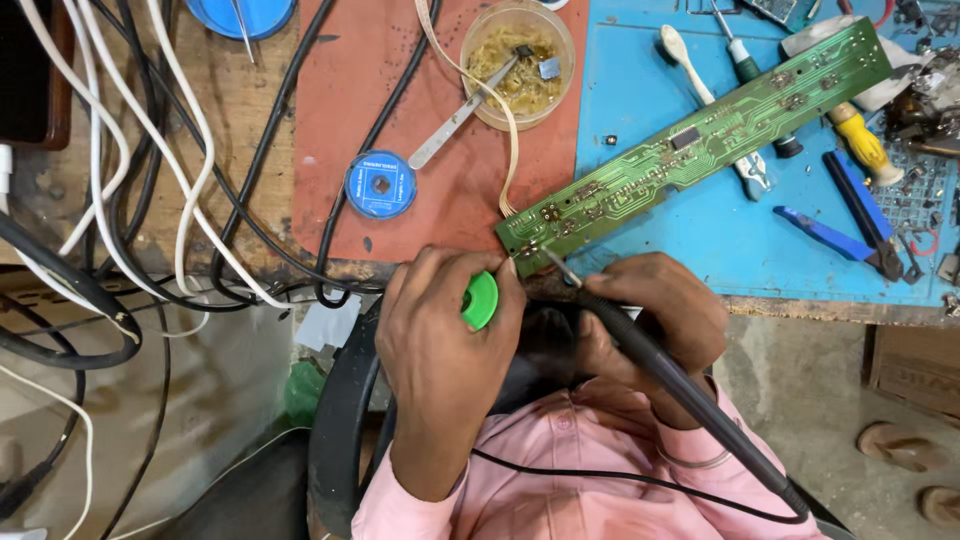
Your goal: The person solders components on a long green circuit board at a repair workbench, holding the board steady with one hand while applying a soldering iron to its joints with the other. They flip the board over to work on the other side, handle small components, and continue soldering joints along the board.
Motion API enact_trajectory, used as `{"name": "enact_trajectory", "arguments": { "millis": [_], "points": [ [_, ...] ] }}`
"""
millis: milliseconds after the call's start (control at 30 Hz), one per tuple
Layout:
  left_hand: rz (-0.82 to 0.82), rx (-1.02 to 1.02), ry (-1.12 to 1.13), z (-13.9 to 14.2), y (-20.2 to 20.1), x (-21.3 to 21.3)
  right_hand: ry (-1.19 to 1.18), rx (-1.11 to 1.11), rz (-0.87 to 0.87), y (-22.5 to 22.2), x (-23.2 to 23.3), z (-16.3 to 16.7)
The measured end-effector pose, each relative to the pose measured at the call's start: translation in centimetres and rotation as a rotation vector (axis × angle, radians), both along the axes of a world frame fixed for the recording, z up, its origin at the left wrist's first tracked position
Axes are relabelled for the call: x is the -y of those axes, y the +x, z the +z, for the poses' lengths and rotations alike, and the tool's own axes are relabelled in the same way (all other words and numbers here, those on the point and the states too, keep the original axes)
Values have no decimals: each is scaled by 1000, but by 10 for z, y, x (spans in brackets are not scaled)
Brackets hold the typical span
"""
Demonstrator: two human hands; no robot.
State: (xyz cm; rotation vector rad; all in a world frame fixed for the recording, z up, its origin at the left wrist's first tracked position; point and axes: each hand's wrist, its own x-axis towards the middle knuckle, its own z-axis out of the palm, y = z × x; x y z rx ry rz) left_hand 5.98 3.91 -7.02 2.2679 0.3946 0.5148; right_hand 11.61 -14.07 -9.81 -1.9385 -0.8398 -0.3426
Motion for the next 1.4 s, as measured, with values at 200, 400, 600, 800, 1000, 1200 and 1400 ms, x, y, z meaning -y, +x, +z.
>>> {"name": "enact_trajectory", "arguments": {
  "millis": [200, 400, 600, 800, 1000, 1200, 1400],
  "points": [
    [17, -30, 17, 1, 1, 1, -26, -134, -23, -4, -1, 5],
    [18, -36, 51, 2, 4, 2, -25, -165, -24, -4, -6, 10],
    [-10, -43, 66, 4, 8, -1, -49, -118, -25, -1, -6, 8],
    [-20, -59, 76, 4, 10, -2, -72, -26, -15, 2, -6, 3],
    [-22, -40, 97, 4, 12, -3, -56, 56, 23, 7, -7, 0],
    [-23, -80, 69, 4, 12, -3, -78, 101, 49, 9, -5, -3],
    [-76, 46, 40, 1, 11, -9, 106, -160, -20, -6, 5, -7]
  ]
}}
